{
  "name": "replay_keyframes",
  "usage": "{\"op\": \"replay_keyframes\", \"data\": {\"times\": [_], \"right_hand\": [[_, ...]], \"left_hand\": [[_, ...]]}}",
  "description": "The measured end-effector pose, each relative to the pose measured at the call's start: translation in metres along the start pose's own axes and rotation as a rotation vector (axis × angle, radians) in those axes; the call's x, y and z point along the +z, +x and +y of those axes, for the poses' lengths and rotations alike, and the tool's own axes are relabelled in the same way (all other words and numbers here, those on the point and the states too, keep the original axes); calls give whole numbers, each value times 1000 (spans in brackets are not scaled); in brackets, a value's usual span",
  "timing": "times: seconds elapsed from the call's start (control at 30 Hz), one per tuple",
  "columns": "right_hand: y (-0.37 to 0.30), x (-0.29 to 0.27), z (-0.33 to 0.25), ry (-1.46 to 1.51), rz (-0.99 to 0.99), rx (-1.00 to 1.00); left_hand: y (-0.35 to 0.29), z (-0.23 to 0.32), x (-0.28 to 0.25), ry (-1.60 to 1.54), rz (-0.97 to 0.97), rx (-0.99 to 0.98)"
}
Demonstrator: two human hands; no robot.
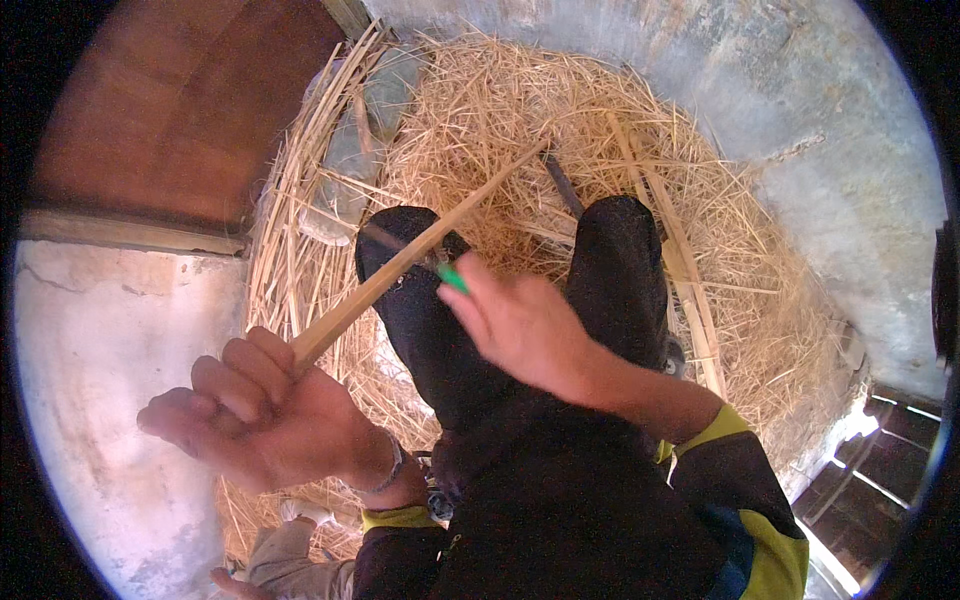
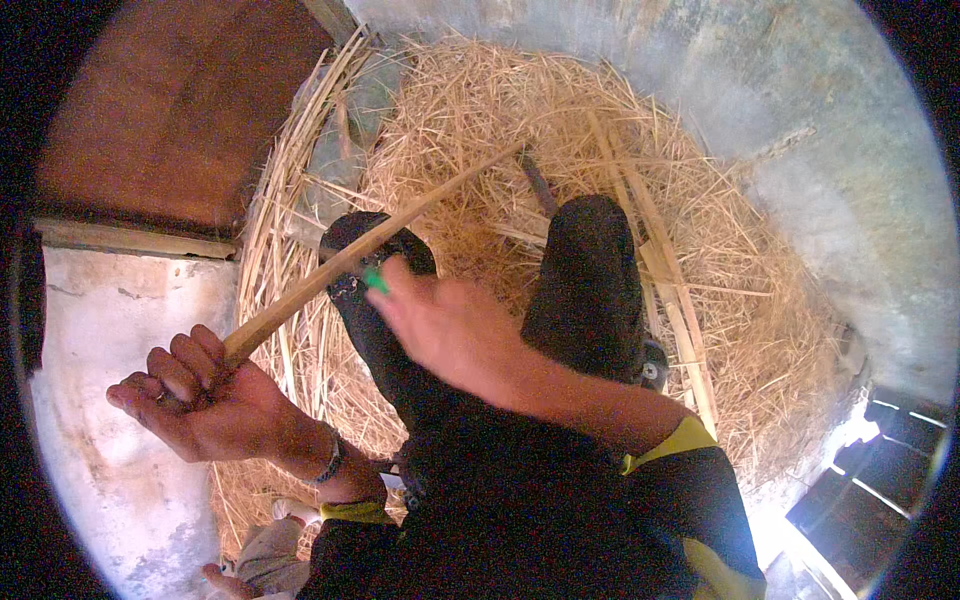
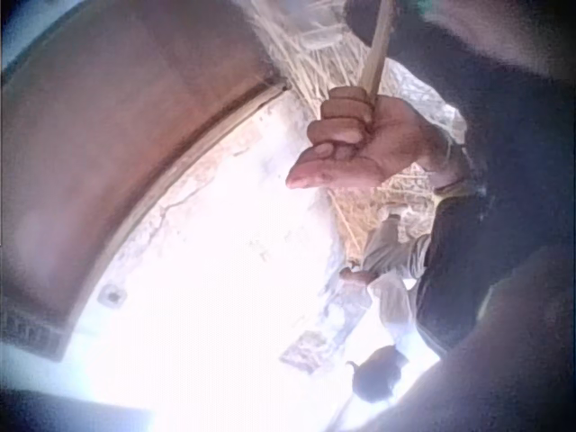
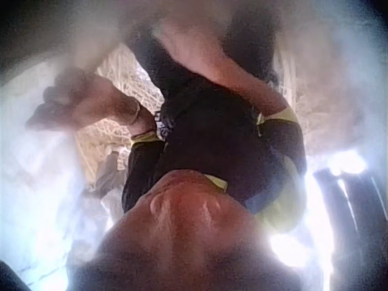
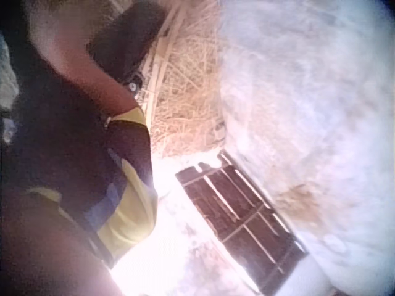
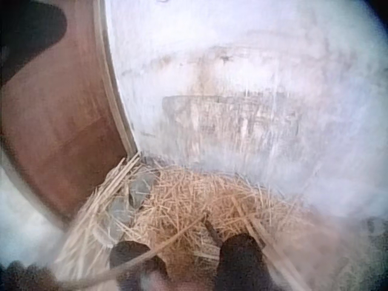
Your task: The person sits on a straw-covered floor and uses a green-handled knife to shave thin strips from a long piece of bamboo. They hold the bamboo with their left hand and repeatedly scrape the surface with the knife in their right hand, creating wood shavings.
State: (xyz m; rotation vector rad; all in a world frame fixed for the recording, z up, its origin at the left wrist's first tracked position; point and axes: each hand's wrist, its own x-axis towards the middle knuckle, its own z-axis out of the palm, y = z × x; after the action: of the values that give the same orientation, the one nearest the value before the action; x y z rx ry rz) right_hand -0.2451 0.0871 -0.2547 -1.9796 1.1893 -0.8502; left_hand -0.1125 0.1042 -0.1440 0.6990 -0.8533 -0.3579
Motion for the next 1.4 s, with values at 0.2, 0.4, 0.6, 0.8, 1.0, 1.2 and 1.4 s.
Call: {"op": "replay_keyframes", "data": {"times": [0.2, 0.4, 0.6, 0.8, 1.0, 1.2, 1.4], "right_hand": [[16, 14, 67, -259, 72, 258], [4, 1, 11, -107, -59, 27], [17, 16, 93, -209, 32, 293], [8, 2, 4, 3, 23, -141], [8, 10, 41, -188, 34, 284], [-14, 12, -14, 42, 37, -79], [-7, -2, -5, -15, -91, 255]], "left_hand": [[5, -3, -2, -84, -36, -34], [1, -1, 1, 44, 63, 8], [9, -7, 4, 23, 75, -20], [4, -2, 1, 6, 35, 27], [4, -3, -7, -78, -143, -16], [-10, 3, 14, 88, 185, 12], [-15, 2, 18, 118, 179, 83]]}}
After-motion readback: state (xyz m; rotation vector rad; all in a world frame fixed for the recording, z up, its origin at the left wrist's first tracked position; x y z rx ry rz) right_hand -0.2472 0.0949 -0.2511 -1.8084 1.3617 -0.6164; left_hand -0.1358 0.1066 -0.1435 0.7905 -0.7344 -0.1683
